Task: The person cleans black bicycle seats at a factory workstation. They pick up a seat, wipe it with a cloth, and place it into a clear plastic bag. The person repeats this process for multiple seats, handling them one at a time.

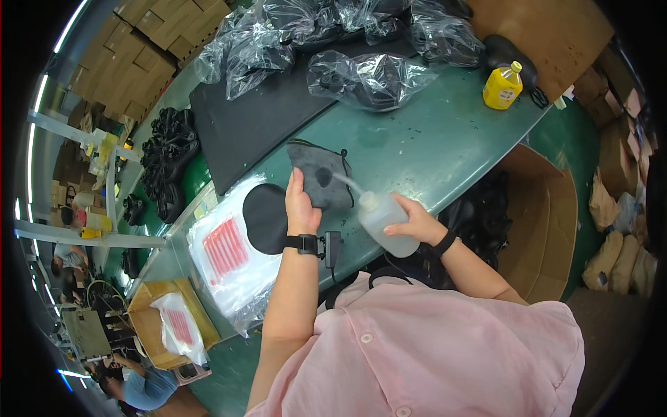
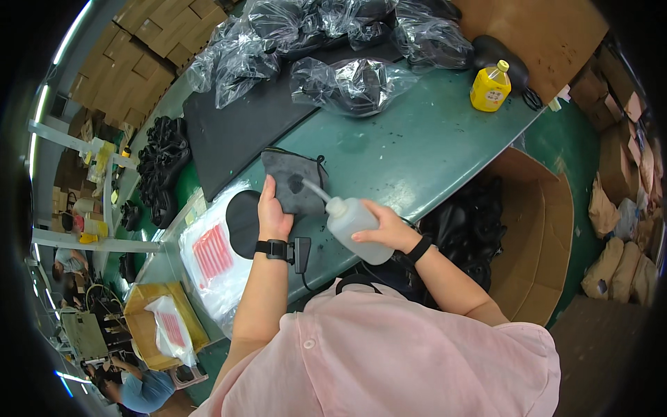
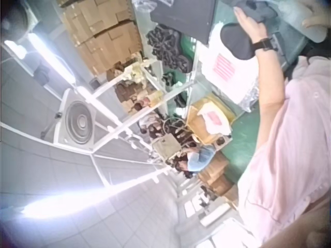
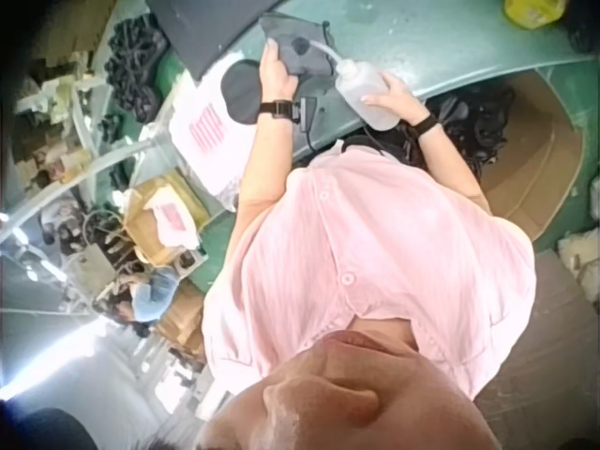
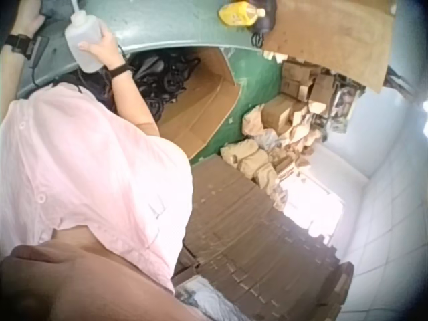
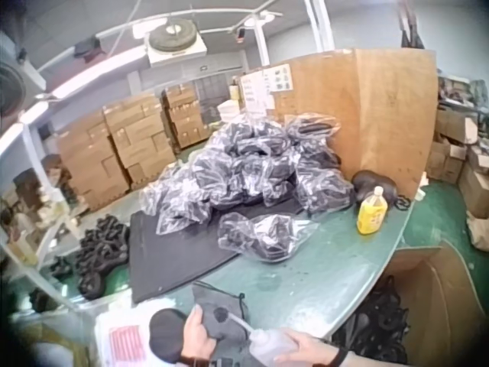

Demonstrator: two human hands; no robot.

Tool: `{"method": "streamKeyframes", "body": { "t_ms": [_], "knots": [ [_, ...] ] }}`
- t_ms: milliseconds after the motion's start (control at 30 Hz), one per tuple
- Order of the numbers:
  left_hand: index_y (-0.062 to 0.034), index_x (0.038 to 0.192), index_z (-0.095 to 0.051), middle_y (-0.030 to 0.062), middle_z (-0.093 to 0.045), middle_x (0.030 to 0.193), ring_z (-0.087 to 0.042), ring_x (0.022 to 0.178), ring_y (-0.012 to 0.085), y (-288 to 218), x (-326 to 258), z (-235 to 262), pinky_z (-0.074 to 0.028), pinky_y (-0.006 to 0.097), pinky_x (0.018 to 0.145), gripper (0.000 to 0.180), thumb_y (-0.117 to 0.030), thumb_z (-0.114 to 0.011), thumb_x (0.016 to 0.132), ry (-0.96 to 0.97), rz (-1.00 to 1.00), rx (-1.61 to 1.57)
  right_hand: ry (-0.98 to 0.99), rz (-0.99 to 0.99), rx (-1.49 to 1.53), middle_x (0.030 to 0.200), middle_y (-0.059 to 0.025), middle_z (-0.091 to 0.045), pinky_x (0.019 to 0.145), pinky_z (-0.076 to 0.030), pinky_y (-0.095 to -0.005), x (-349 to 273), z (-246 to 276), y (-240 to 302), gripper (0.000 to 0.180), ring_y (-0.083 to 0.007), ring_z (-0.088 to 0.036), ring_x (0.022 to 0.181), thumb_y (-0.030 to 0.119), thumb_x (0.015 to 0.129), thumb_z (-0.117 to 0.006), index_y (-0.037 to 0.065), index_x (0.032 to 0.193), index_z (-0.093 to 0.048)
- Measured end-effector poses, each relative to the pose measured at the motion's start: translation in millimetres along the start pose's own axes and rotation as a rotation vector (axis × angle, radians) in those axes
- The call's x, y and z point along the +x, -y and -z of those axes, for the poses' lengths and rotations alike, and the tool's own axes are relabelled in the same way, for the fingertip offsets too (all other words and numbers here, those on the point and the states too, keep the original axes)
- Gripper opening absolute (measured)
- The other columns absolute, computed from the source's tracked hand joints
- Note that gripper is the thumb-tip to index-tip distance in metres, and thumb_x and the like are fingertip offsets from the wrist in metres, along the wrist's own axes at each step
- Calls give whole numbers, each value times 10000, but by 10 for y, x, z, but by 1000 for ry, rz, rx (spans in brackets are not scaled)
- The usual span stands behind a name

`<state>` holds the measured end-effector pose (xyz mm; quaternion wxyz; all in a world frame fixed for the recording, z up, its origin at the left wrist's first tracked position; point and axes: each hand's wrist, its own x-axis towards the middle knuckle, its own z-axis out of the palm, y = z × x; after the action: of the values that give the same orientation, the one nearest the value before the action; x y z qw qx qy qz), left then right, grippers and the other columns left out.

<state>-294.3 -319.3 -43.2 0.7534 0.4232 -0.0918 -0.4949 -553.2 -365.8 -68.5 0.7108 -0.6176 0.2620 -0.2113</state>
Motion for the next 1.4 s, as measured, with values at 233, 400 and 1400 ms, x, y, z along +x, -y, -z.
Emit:
{"method": "streamKeyframes", "body": {
  "t_ms": [233, 400, 1400],
  "knots": [
    [-29, 1286, -500, 92, -558, 1279, -542, 1148, 265, 55, -151, 146, -422, 437, 1002, 417, -323, -490, 989, -82, 165, -226, -502, 391, -96, 1205, -70, -548, 984, -435, -343, 324, 698, -98, 754, -180, -529, 1154, 104, 672, -816, 82, 1302, -402],
    [-38, 1270, -515, 86, -571, 1266, -544, 1147, 264, 100, -369, -11, -415, 426, 1005, 419, -342, -495, 983, -44, 290, -272, -794, 455, -367, 1240, -127, -537, 996, -423, -367, 859, 1500, -748, 745, -226, -534, 1157, 76, 696, -787, 69, 1317, -376],
    [-29, 1321, -465, 121, -581, 1213, -598, 1050, 226, -853, -279, 2042, -509, 380, 825, 551, -327, -627, 886, -53, 450, 353, -667, 24, 531, 984, -98, -673, 772, -524, -276, 755, -1013, 17, 223, -163, -651, 858, 100, 886, -606, -77, 1021, -613]
  ]
}}
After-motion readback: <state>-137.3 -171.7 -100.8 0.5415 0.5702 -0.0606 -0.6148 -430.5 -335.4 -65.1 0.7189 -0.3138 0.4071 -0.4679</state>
